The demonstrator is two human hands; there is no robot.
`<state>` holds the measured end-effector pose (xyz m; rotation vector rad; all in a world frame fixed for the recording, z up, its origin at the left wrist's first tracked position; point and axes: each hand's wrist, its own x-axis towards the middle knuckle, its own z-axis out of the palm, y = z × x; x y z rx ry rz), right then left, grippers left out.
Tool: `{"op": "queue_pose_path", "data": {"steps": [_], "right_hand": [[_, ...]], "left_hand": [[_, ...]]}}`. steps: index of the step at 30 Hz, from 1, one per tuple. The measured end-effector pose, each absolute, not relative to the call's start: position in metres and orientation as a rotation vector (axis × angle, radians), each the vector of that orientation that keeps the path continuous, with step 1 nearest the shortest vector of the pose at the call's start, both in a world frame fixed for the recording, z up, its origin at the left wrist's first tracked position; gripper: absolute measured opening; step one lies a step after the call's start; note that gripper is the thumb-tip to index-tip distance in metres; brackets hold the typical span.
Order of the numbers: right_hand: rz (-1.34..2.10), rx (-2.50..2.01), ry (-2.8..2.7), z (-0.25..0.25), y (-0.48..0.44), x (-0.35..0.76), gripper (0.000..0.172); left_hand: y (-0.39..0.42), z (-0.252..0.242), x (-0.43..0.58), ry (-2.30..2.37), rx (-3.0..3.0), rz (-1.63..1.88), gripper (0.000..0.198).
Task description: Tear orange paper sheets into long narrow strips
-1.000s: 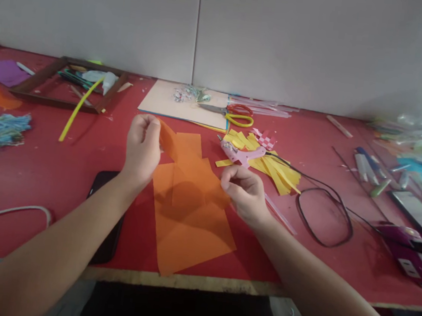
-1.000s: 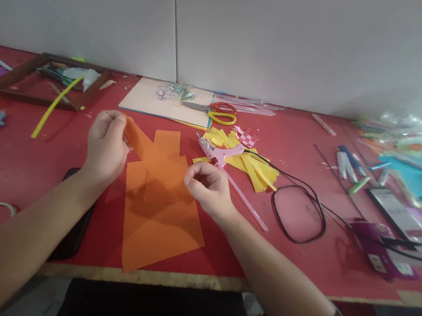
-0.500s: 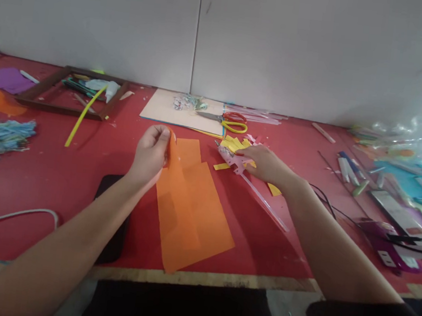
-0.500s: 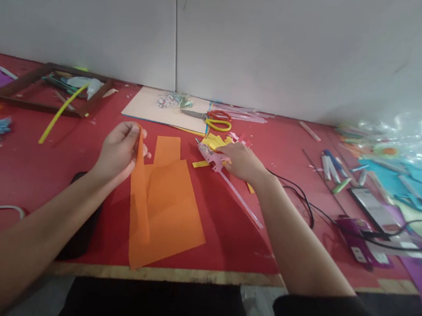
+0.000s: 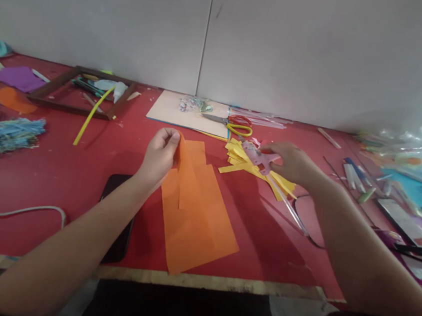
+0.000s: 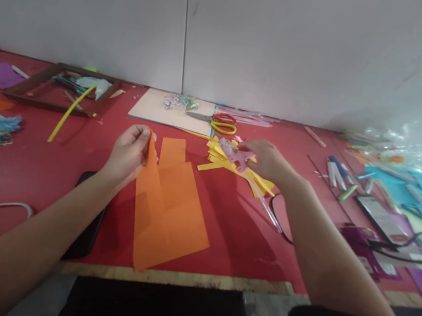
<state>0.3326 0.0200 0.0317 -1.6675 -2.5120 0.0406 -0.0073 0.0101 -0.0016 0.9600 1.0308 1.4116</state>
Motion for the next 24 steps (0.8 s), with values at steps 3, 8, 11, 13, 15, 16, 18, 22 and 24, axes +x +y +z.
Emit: {"op": "queue_pose_path", "data": {"steps": [3, 8, 11, 13, 15, 16, 18, 22, 24], "right_hand": [[-0.013, -1.897, -2.405, 0.043, 0.017, 0.363, 0.041], [0.087, -2.346, -2.114, 0.040, 0.012, 0.417, 0.033], [0.084, -2.459, -2.084, 0.032, 0.009, 0.436, 0.026], [0.081, -2.430, -2.128, 0.026, 0.010, 0.441, 0.026], [0.123, -2.385, -2.157, 0.023, 0.012, 0.443, 0.026], [0.139, -2.367, -2.158, 0.022, 0.013, 0.442, 0.026], [0.117, -2.359, -2.137, 0.023, 0.015, 0.434, 0.029], [-0.145, -2.278, -1.911, 0.028, 0.007, 0.375, 0.035], [0.019, -1.977, -1.747, 0.026, -0.006, 0.323, 0.028]], "left_hand": [[0.010, -0.002, -0.008, 1.037, 0.966, 1.385, 0.020], [0.009, -0.003, -0.006, 1.041, 0.977, 1.372, 0.022], [0.008, -0.001, -0.006, 1.046, 0.979, 1.379, 0.024], [0.007, 0.000, -0.005, 1.048, 0.973, 1.372, 0.025], [0.007, 0.002, -0.006, 1.054, 0.960, 1.348, 0.026], [0.006, 0.002, -0.006, 1.060, 0.960, 1.333, 0.026], [0.006, 0.002, -0.005, 1.060, 1.000, 1.296, 0.029], [0.001, 0.003, -0.002, 0.992, 1.198, 1.137, 0.034], [-0.003, 0.003, 0.000, 0.956, 1.273, 1.028, 0.033]]}}
